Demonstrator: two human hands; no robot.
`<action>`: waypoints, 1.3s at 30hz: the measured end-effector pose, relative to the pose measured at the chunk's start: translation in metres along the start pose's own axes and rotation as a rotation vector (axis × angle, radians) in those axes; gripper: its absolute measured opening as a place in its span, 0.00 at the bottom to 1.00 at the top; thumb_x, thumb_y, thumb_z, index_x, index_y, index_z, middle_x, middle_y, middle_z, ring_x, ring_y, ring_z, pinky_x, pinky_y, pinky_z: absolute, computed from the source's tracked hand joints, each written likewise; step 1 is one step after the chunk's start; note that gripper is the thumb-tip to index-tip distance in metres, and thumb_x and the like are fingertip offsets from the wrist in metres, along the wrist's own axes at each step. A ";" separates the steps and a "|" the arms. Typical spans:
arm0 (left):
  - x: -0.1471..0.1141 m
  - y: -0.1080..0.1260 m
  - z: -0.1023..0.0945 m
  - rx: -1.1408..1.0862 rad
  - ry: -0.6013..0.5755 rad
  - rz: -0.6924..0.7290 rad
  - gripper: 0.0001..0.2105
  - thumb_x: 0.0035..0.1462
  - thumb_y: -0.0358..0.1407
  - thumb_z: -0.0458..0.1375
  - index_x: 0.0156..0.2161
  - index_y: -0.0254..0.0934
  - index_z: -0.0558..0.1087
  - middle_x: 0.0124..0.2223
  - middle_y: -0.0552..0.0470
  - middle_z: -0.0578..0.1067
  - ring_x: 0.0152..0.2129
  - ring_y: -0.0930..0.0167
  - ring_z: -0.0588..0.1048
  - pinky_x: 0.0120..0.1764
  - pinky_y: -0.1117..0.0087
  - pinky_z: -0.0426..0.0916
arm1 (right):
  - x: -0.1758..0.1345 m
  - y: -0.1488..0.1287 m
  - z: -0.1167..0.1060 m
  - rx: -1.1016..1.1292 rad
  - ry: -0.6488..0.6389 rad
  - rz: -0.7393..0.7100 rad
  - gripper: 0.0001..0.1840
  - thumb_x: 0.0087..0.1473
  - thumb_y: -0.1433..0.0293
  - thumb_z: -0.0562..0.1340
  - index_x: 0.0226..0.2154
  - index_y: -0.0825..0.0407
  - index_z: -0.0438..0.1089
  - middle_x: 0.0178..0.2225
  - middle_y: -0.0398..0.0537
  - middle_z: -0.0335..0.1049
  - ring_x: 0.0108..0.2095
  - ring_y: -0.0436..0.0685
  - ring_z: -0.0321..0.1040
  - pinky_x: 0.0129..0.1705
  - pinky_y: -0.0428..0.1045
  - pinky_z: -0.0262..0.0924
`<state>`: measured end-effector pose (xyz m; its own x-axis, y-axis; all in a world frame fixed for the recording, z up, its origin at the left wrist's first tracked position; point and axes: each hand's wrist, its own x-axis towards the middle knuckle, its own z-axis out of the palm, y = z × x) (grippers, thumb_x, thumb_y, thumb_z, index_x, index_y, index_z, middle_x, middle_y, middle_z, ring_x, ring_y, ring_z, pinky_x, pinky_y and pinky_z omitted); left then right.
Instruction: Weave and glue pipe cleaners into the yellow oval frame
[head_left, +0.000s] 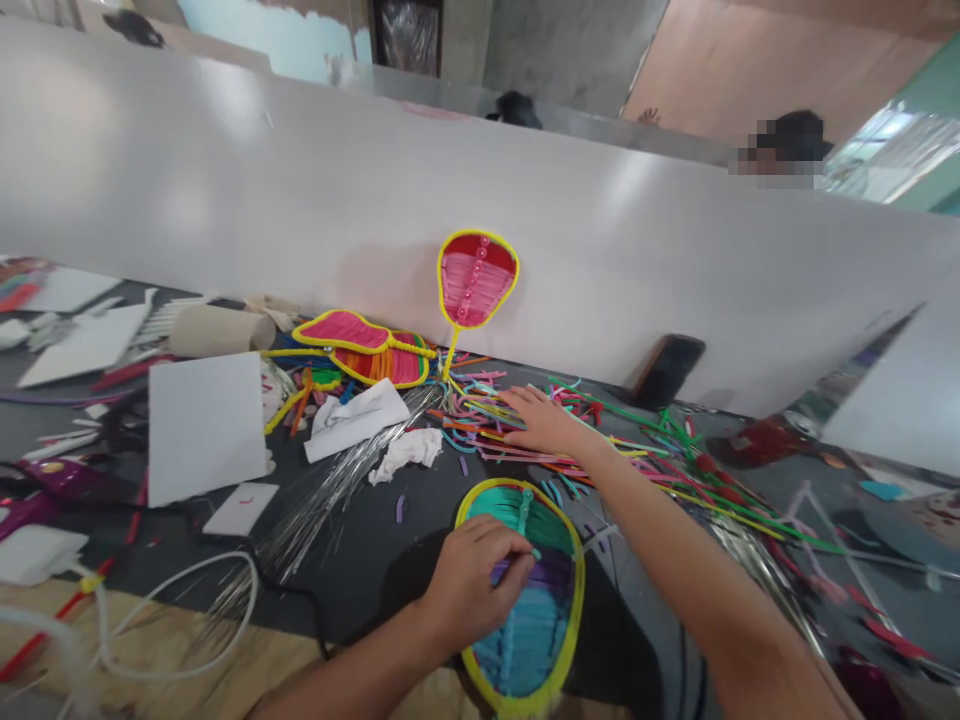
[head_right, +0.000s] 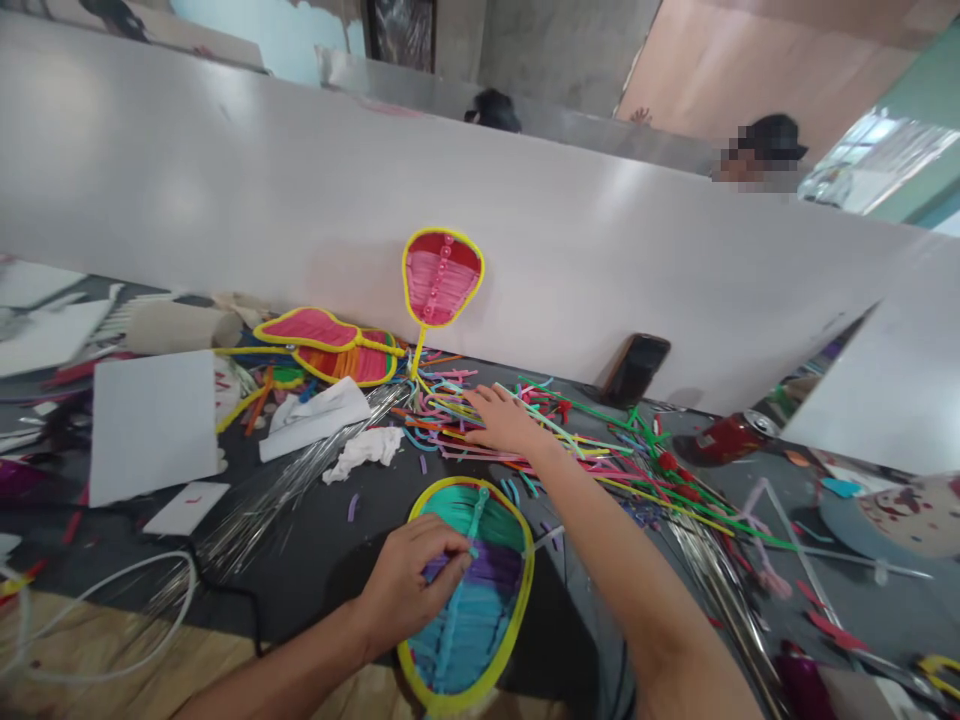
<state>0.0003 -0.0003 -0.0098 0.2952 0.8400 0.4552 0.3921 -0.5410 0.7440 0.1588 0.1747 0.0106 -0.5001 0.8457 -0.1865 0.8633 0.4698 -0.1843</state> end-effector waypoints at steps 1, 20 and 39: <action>0.000 0.000 0.000 -0.004 -0.003 -0.002 0.04 0.54 0.30 0.55 0.30 0.37 0.72 0.26 0.53 0.75 0.25 0.73 0.72 0.30 0.74 0.65 | -0.008 0.003 0.003 -0.012 -0.010 0.034 0.41 0.51 0.57 0.61 0.64 0.46 0.46 0.65 0.52 0.43 0.65 0.68 0.36 0.61 0.64 0.40; -0.001 -0.005 0.002 0.009 0.039 0.012 0.05 0.53 0.29 0.55 0.30 0.37 0.73 0.26 0.52 0.76 0.25 0.72 0.73 0.32 0.73 0.66 | 0.034 -0.025 0.020 -0.011 0.042 0.038 0.26 0.60 0.60 0.52 0.61 0.41 0.53 0.64 0.46 0.48 0.63 0.67 0.42 0.57 0.71 0.44; 0.003 0.008 -0.001 -0.191 -0.105 -0.203 0.06 0.54 0.33 0.55 0.29 0.35 0.73 0.26 0.54 0.75 0.25 0.74 0.71 0.30 0.75 0.64 | -0.168 -0.075 0.027 0.863 0.248 0.098 0.09 0.54 0.63 0.59 0.32 0.51 0.70 0.27 0.41 0.71 0.28 0.50 0.66 0.30 0.45 0.59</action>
<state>0.0033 -0.0025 -0.0021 0.3198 0.9160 0.2421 0.2843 -0.3365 0.8977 0.1762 -0.0095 0.0295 -0.3113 0.9492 -0.0449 0.4999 0.1234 -0.8572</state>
